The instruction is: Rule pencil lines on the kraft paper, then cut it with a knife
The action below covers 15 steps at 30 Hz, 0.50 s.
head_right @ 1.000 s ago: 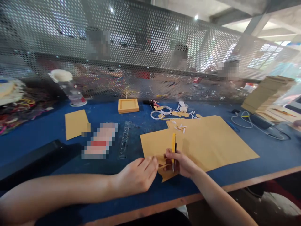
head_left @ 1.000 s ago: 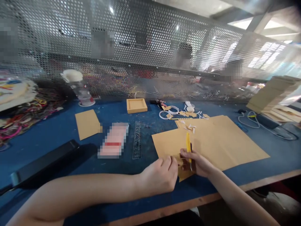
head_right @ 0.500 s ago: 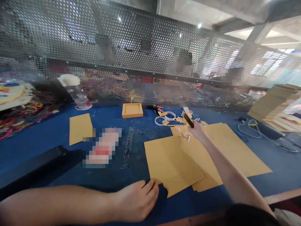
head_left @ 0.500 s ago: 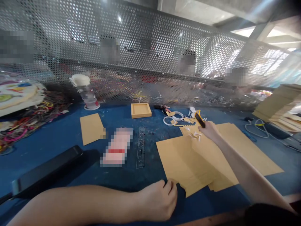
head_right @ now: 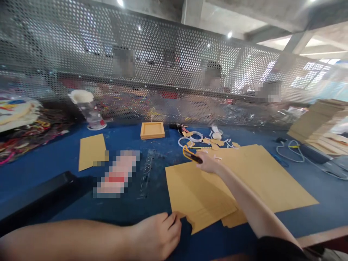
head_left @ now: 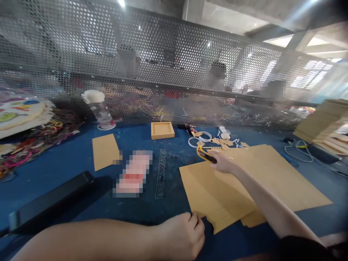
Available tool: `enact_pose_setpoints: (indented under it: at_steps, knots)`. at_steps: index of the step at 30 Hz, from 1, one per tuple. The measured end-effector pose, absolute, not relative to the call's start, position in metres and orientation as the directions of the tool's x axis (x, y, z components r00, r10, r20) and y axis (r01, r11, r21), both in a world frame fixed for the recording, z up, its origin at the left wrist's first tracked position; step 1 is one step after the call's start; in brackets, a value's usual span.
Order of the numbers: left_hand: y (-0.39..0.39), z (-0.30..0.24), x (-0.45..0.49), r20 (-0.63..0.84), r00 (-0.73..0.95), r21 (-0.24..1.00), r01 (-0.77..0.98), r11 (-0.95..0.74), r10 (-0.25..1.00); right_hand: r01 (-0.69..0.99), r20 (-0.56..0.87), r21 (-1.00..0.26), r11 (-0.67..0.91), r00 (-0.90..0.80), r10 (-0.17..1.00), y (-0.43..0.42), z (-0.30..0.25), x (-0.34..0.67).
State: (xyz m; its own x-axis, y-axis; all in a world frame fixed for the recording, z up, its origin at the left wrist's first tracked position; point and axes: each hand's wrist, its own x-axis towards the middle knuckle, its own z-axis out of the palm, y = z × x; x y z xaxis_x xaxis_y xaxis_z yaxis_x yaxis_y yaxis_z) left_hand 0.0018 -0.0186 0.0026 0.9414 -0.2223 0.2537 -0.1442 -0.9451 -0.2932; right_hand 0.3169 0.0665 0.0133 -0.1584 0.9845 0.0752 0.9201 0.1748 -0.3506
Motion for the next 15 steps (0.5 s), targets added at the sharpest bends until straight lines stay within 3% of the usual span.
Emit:
enact_pose_setpoints:
  at_steps: [5,15]
  knots:
    - [-0.019,0.004,0.003,0.209,0.955,-0.287,-0.146,-0.947,-0.211,0.924,-0.012,-0.243,0.294,-0.306,0.952,0.063,0.021,0.287]
    - [-0.021,0.006,0.002,0.203,0.957,-0.324,-0.133,-0.937,-0.206,0.959,-0.134,-0.03,0.281,-0.282,0.95,0.066,0.036,0.258]
